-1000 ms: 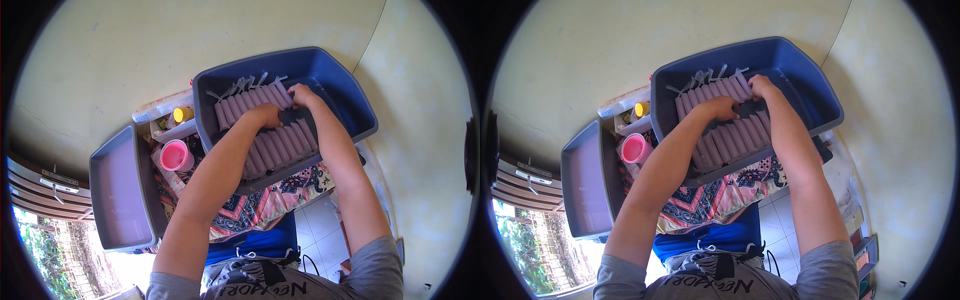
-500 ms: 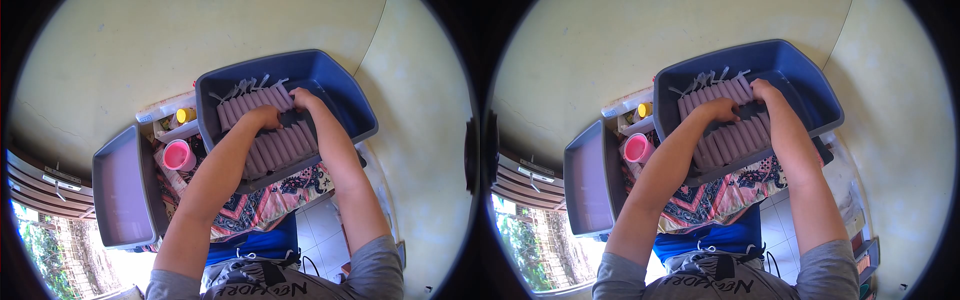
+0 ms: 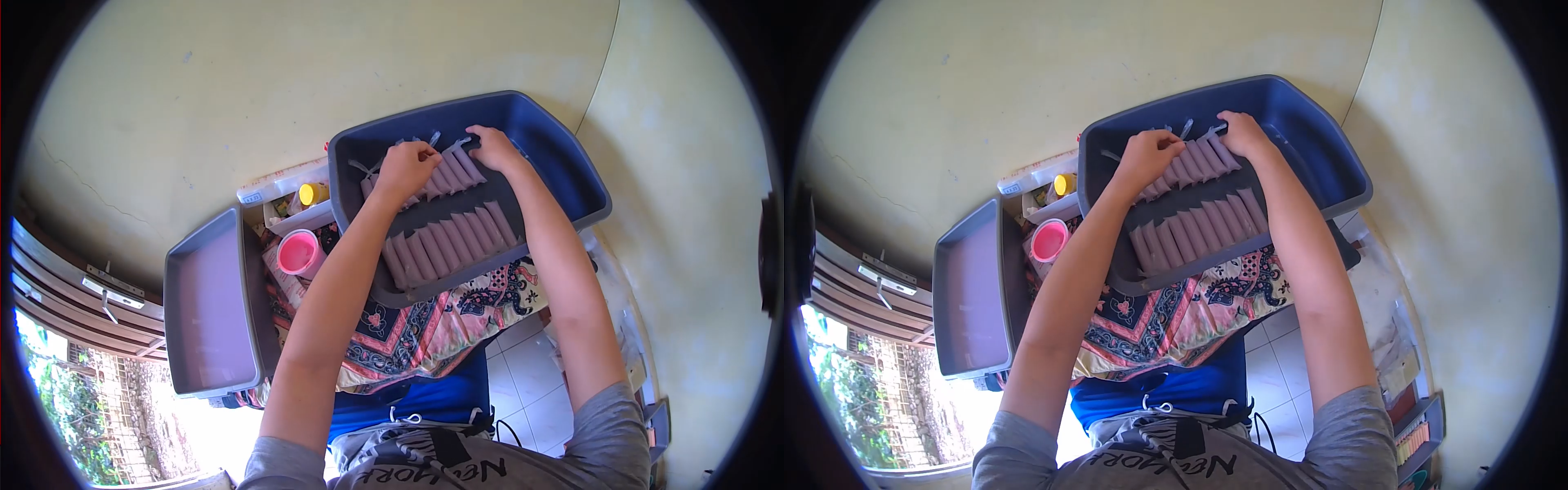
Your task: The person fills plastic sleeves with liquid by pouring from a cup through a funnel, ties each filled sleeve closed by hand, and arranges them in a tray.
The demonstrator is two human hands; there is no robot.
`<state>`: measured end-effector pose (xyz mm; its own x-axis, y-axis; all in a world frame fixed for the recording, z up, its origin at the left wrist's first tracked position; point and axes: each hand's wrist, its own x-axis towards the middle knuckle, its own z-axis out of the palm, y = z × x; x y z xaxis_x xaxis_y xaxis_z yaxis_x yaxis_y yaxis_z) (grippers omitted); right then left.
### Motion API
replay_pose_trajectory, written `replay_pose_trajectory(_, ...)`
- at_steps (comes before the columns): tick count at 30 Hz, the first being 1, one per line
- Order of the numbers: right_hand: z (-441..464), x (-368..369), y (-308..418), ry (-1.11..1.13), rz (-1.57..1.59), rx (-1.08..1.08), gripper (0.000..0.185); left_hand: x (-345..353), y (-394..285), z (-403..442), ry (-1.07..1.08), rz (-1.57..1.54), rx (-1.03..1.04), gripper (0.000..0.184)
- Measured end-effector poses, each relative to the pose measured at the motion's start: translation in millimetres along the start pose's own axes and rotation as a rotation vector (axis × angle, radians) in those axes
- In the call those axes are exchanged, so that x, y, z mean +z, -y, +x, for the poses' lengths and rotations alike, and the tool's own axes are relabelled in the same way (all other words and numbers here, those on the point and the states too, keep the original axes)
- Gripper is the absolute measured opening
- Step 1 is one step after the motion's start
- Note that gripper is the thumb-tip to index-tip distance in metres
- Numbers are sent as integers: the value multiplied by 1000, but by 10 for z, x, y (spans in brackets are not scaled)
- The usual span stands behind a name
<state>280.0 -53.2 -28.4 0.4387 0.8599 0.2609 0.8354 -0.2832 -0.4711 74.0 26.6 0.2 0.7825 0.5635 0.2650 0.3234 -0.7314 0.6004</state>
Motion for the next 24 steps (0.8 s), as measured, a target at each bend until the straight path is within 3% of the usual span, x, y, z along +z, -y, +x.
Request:
replay_pose_trajectory(4, -285, -272, 411, -219, 172, -127, 37, -324, -200, -475, -159, -500, -33, 21)
replay_pose_trajectory(7, -898, -401, 872, -309, 566, -308, 23, -472, -307, -1147, -233, -782, 3, 24)
replay_pose_trajectory(12, -1979, -226, 1271, -128, 798, -324, 19, -490, -43, -2417, -221, -730, 118, 42)
replay_pose_trajectory(13, -2157, -136, 1293, -96, 845, -331, 19, -463, 95, -2657, -190, -736, 112, 28)
replay_pose_trajectory(15, -2454, 27, 1360, -29, 959, -339, 19, -419, 183, -3012, -194, -734, 109, 27)
replay_pose_trajectory(19, -2885, 325, 1532, 158, 916, -345, 18, -276, 362, -3649, -214, -827, -108, 22)
replay_pose_trajectory(21, -3014, 567, 1655, 218, 939, -281, 16, -243, 384, -3810, -235, -848, -324, 17)
replay_pose_trajectory(22, -3057, 659, 1726, 259, 973, -218, 15, -254, 375, -3843, -252, -846, -339, 17)
replay_pose_trajectory(24, -3067, 767, 1853, 287, 932, -219, 15, -297, 367, -3787, -187, -799, -558, 25)
